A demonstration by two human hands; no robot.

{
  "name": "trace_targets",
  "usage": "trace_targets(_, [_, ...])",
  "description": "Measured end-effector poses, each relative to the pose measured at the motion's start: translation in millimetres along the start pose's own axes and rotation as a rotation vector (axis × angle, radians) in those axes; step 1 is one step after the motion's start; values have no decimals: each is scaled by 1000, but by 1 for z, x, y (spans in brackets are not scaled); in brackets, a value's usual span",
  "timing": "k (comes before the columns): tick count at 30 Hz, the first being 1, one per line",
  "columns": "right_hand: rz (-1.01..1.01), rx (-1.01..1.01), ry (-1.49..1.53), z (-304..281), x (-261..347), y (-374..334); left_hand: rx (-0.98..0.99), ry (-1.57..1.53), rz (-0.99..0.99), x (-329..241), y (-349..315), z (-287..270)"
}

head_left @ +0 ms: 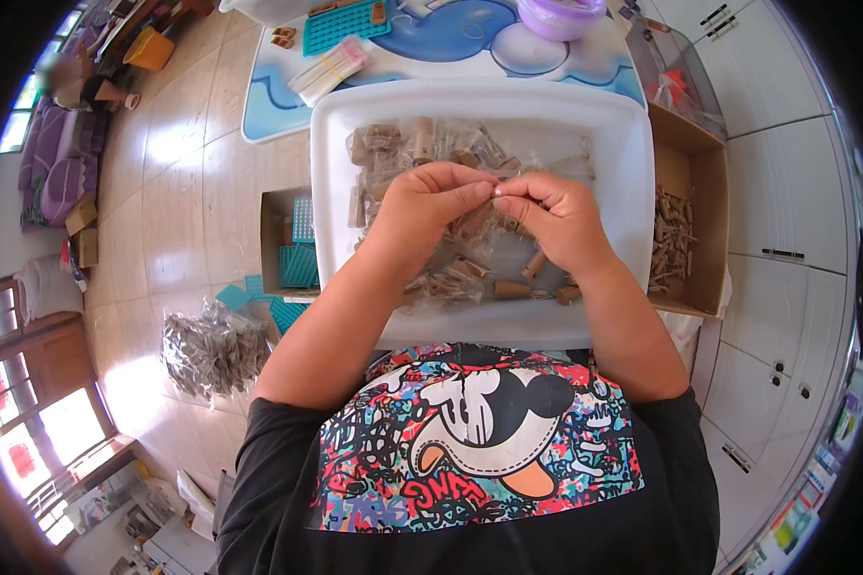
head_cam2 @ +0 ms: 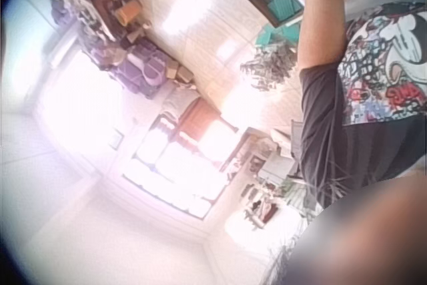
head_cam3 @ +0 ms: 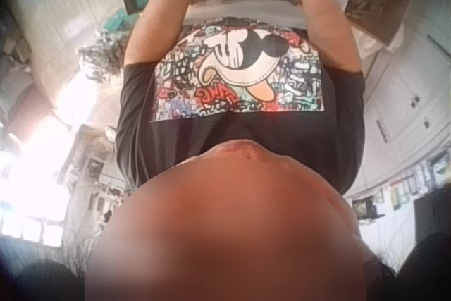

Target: The person places small cylindrical components into individual plastic bags by hand, then organizes the bagged components in a white tray.

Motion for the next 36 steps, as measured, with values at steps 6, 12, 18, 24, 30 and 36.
trace_targets(6, [133,-97,171,-14,-11,6,-76,-88,15,1,-1,-8])
trace_targets(12, [237,-188,233,-23,-24,5,-88,-60,70,-4,-3,-2])
trace_targets(18, [399,-85,502,-14,-34,4,-90,-90,63,-2,-3,-3])
trace_targets(24, [206,-293,268,-34,-22,4,-140,89,123,-4,-3,-3])
trace_targets(30, [-361,-373,-244,-28,38,-7,-122,5,92,-3,-4,-3])
trace_targets(36, [-593,-266,-489,1,55,-11,-125,197,55,7,-3,4])
Point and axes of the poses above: each hand's wrist, its own y-axis towards the middle knuckle, its own z-axis out of the palm, x = y × z, the point moved 9 cm from there along y, towards the middle knuckle, and after that the axes turned 5 degrees about y, right-handed, at the moved point
